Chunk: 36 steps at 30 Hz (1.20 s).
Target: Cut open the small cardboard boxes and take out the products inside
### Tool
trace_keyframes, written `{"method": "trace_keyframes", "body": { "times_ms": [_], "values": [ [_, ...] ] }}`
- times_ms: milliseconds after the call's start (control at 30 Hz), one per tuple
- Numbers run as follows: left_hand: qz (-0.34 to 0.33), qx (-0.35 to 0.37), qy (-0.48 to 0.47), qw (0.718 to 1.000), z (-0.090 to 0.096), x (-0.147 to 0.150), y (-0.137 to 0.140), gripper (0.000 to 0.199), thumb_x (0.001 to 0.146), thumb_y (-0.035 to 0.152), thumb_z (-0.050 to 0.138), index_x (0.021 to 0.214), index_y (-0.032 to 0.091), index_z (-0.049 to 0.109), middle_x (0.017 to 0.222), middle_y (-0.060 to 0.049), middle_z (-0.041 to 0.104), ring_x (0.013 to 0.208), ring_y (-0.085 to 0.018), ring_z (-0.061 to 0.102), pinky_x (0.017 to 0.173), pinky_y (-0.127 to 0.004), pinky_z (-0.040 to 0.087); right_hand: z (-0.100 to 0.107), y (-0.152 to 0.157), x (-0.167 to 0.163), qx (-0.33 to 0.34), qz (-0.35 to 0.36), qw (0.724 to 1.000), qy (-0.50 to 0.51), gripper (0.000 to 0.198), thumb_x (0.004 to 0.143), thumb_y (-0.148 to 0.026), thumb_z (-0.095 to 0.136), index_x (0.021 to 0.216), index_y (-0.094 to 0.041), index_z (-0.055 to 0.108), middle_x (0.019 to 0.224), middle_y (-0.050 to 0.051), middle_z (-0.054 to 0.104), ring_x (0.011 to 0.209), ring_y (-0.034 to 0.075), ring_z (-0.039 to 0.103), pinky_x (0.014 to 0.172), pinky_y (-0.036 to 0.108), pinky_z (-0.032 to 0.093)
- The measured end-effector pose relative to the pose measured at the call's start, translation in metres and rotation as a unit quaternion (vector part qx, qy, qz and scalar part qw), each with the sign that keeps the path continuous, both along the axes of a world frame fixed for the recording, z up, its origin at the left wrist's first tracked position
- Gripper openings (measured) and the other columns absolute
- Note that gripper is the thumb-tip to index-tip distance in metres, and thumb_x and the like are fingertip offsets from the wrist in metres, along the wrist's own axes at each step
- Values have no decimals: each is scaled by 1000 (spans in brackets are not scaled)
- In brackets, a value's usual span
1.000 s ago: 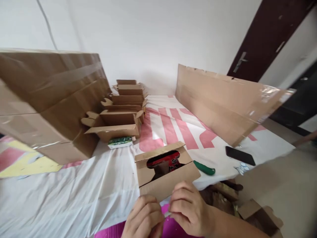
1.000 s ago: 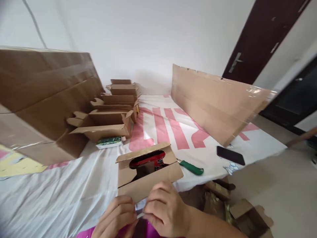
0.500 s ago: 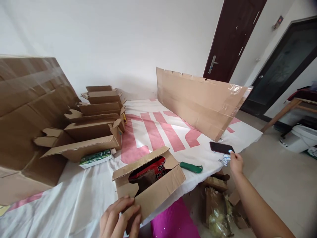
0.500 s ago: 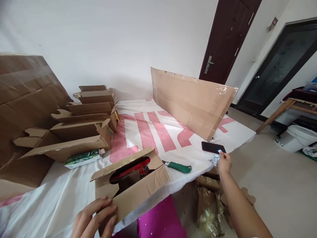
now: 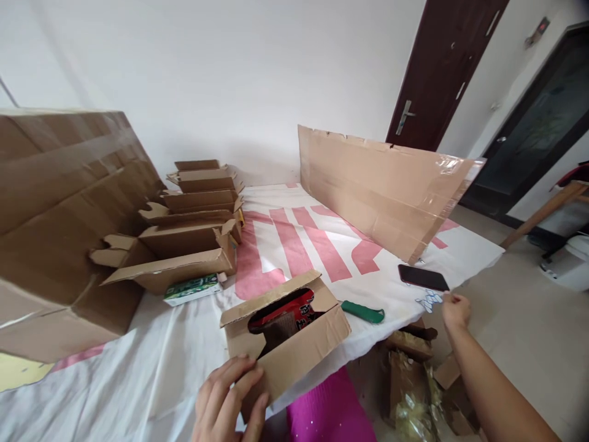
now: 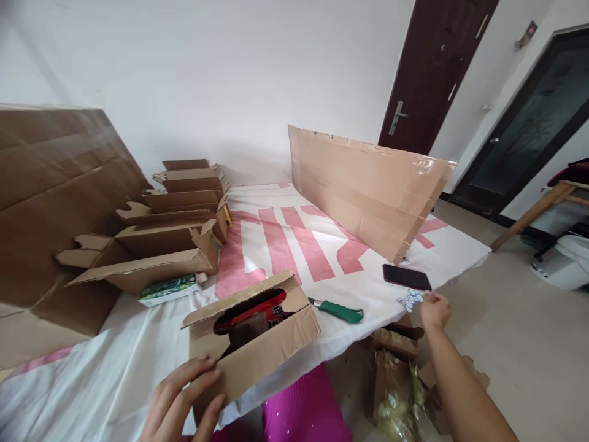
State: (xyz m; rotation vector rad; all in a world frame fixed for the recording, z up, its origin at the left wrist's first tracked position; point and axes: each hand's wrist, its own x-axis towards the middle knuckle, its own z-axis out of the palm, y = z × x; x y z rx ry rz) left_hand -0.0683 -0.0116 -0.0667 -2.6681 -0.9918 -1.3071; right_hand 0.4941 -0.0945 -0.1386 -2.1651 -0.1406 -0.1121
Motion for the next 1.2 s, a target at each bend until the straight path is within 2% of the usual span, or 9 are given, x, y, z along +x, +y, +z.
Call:
{"method": "trace_keyframes", "body": {
  "times_ms": [167, 333, 367, 500, 567, 800, 1000, 1100, 1200],
  "values": [
    [14, -11, 141, 990, 18, -4, 16, 46, 86, 31, 60, 131, 25, 54, 137, -12, 56, 132, -37, 46, 100, -56, 45, 33, 38, -44, 80, 123, 984, -102, 41, 88, -51, 53, 103, -13, 60, 96, 11, 65, 89, 25, 61, 87, 45, 49],
    [0, -74, 198, 977, 41, -3, 22, 36, 81, 30, 65, 118, 28, 64, 155, -12, 34, 141, -47, 28, 97, -66, 45, 78, 74, -150, 124, 379, 903, -160, 35, 85, -54, 54, 93, -21, 63, 89, 6, 69, 85, 22, 64, 82, 37, 51],
    [-5, -88, 198, 976, 44, -2, 21, 35, 81, 30, 66, 116, 27, 64, 157, -13, 30, 143, -48, 25, 97, -65, 46, 90, 78, -176, 123, 445, 869, -177, 29, 87, -50, 56, 91, -23, 65, 88, 4, 70, 85, 21, 64, 81, 35, 52],
    [21, -107, 154, 982, 49, 4, 19, 30, 85, 26, 62, 115, 24, 60, 159, -14, 25, 144, -43, 26, 100, -61, 48, 133, 94, -264, 48, 742, 553, -376, 19, 93, -32, 57, 106, -24, 68, 109, 7, 70, 110, 24, 59, 94, 43, 49],
    [55, -108, 102, 987, 45, 3, 18, 30, 88, 23, 58, 118, 23, 55, 158, -16, 27, 142, -39, 35, 99, -55, 51, 143, 104, -287, 6, 747, 499, -438, 21, 89, -38, 63, 101, -23, 72, 126, 9, 65, 127, 31, 48, 101, 53, 44],
    [167, -141, -108, 970, 14, -19, 23, 45, 89, 35, 61, 126, 22, 39, 140, -18, 49, 117, -29, 62, 87, -46, 59, 142, 126, -272, -36, 612, 604, -510, 21, 90, -34, 61, 102, -21, 71, 134, 14, 58, 128, 36, 47, 100, 57, 43],
    [238, -80, -34, 967, 8, -23, 20, 27, 86, 42, 64, 101, 20, 56, 147, -19, 40, 137, -42, 40, 97, -63, 47, 132, 128, -257, -67, 607, 640, -465, 13, 88, -24, 58, 79, -21, 67, 104, 11, 71, 106, 33, 61, 90, 55, 48],
    [190, -67, 16, 979, 11, -24, 20, 26, 90, 40, 60, 107, 21, 56, 126, -15, 62, 125, -37, 55, 96, -60, 49, 126, 132, -257, -70, 657, 636, -399, 24, 89, -17, 50, 107, -22, 65, 102, 8, 70, 93, 25, 67, 81, 44, 55],
    [144, -112, 22, 983, 13, -23, 18, 43, 89, 40, 61, 126, 21, 50, 123, -13, 65, 113, -30, 64, 92, -49, 55, 120, 139, -258, -80, 679, 637, -357, 58, 86, -11, 42, 143, -23, 42, 137, 12, 56, 118, 24, 60, 90, 41, 55]
  ]
}}
